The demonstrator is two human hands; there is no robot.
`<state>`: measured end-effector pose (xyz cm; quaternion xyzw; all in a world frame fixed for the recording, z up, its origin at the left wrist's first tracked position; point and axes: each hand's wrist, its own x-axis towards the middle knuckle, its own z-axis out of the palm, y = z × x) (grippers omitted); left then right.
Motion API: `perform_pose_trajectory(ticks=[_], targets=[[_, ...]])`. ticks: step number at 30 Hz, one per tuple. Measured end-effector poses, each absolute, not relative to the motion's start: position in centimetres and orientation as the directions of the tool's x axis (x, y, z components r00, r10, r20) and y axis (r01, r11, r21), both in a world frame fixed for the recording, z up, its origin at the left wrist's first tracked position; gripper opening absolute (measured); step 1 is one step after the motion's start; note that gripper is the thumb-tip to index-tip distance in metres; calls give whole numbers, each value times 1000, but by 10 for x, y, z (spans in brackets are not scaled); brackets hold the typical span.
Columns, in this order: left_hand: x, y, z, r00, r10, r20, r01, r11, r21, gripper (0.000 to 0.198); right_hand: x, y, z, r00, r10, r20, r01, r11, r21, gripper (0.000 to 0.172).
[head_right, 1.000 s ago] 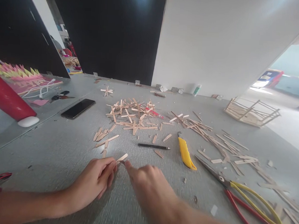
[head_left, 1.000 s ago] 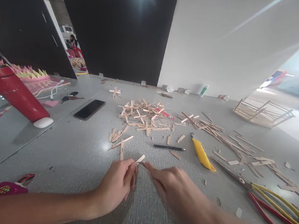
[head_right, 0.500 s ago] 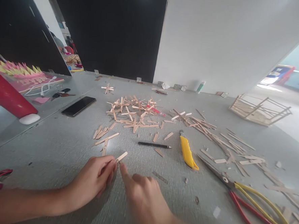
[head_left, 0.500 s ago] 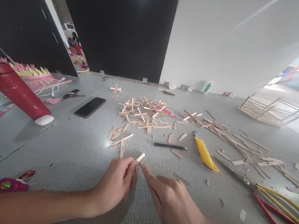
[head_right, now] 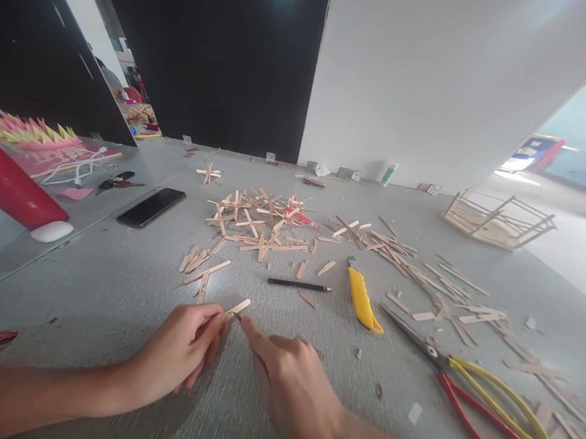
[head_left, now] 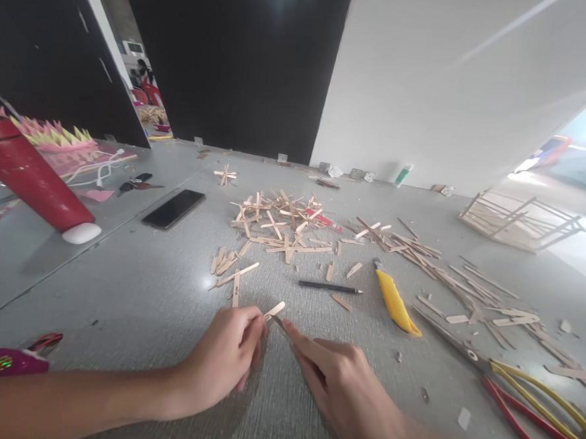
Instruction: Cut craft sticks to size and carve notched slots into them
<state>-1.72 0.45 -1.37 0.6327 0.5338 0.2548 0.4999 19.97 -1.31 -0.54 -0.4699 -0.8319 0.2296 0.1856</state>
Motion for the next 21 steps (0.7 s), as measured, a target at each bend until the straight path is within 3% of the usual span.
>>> perform_pose_trajectory(ticks=[21], targets=[[-19,6,-12,321,917,-238,417,89,905,45,203,-16,-7,-507,854,115,696,485,-530,45]])
